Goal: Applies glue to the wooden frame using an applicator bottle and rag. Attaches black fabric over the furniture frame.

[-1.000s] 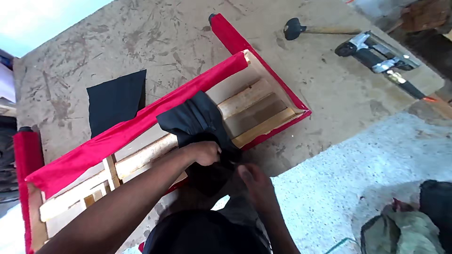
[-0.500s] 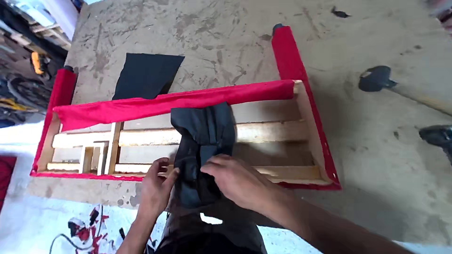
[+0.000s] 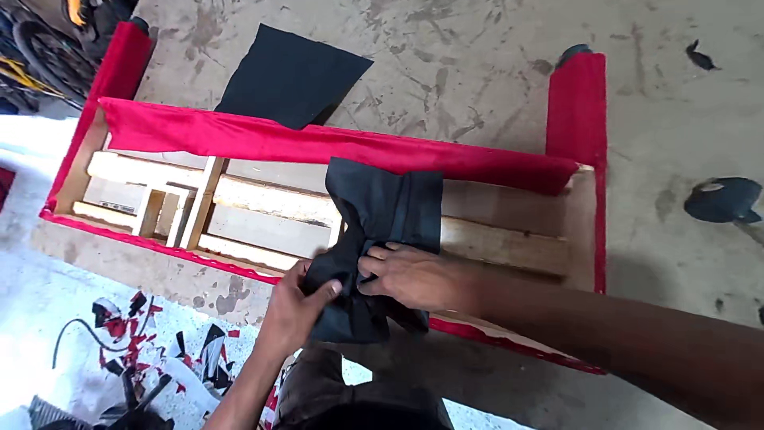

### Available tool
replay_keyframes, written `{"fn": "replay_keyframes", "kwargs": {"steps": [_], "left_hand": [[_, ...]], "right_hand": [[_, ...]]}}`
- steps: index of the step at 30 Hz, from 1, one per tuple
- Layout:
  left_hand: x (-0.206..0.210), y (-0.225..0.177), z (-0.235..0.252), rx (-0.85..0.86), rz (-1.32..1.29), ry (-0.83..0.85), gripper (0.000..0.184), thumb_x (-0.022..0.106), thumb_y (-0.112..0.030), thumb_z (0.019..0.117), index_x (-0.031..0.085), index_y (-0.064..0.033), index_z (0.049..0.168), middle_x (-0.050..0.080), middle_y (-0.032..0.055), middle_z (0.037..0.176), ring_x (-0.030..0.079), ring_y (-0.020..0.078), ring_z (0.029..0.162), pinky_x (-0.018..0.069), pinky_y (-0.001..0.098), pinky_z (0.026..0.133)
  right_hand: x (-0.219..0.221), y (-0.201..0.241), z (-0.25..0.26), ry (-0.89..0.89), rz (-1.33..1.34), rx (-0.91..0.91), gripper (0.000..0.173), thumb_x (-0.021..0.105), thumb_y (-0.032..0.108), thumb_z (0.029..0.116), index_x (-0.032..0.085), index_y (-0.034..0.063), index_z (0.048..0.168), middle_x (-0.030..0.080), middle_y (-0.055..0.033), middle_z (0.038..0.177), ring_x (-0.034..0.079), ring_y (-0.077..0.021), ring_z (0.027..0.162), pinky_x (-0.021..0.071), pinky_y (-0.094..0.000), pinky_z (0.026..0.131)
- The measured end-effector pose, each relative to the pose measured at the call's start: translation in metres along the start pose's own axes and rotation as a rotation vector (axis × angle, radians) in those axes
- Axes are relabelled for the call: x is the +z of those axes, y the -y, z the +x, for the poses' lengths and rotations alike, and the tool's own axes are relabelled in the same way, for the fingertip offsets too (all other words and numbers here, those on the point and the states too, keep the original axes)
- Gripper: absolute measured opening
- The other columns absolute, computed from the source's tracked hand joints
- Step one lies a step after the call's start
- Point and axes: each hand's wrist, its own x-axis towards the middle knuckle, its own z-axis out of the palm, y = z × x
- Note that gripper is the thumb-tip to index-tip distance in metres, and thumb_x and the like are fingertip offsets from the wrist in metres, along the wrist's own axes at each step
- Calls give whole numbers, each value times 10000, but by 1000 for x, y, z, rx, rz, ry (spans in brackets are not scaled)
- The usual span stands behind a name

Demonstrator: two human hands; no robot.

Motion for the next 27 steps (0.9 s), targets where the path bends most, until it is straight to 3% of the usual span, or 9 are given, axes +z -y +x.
{"fn": "replay_keyframes", "kwargs": {"steps": [2,5,7,12,18,22,24,26,27], "left_hand": [[3,-1,-12,-23,29,29,508,808,-384,852,640,-92,1232,741,-4,1050,723,104,980,619,361,902],[3,-12,-22,-22,-98,-35,328,767,-214,902,641,-78,1173,767,19,957,757,147,859,655,368,788],[3,-20,-27,-44,-124,-65,299,758,-198,916,645,-86,1169,773,25,903,761,163,808,659,370,754],[3,-9,-22,-89,101,-119,453,764,-537,865,707,-170,1125,765,-33,889,743,116,811,637,388,776],[3,-6,-21,-95,112,-172,163,794,-349,897,742,-202,945,756,-32,787,732,119,715,635,396,698],[-2,-6,-16,-56,156,-194,319,766,-505,884,729,-233,1048,743,-56,807,717,118,738,621,417,713],[-3,-8,-9,-65,164,-190,428,760,-561,872,711,-233,1142,763,-59,877,735,122,794,631,441,759],[-3,-10,-1,-79,179,-199,396,775,-546,867,726,-222,1089,757,-50,850,727,130,777,619,457,752],[-2,-12,2,-88,193,-186,360,781,-524,871,734,-218,1055,753,-45,845,724,130,778,616,460,759]], "right_hand": [[3,-2,-4,-36,4,-15,543,560,14,971,590,293,1436,586,-90,1288,550,-314,1224,487,-534,990],[6,-1,-3,-58,-10,3,558,544,16,976,583,322,1441,586,-97,1279,554,-317,1219,485,-542,987],[4,7,2,-5,-26,57,502,534,48,995,611,318,1411,579,-91,1276,539,-314,1231,481,-549,991],[5,7,-3,4,-34,54,457,549,66,997,634,306,1376,571,-93,1278,528,-322,1234,479,-556,981],[7,8,5,-3,-39,85,413,541,97,1007,657,326,1330,584,-94,1276,527,-327,1247,493,-549,959],[4,7,-2,24,-54,55,433,545,88,1007,640,307,1368,567,-107,1318,504,-338,1287,472,-571,998],[7,3,-11,-123,-9,-3,364,530,81,1013,681,258,1294,620,-56,1226,557,-277,1218,487,-514,996],[13,1,-12,-314,44,-73,247,523,116,1009,742,185,1101,692,-12,1038,640,-209,1068,525,-426,949],[13,2,-11,-322,53,-87,245,511,131,1010,743,167,1081,704,-11,991,659,-200,1027,529,-415,940]]}}
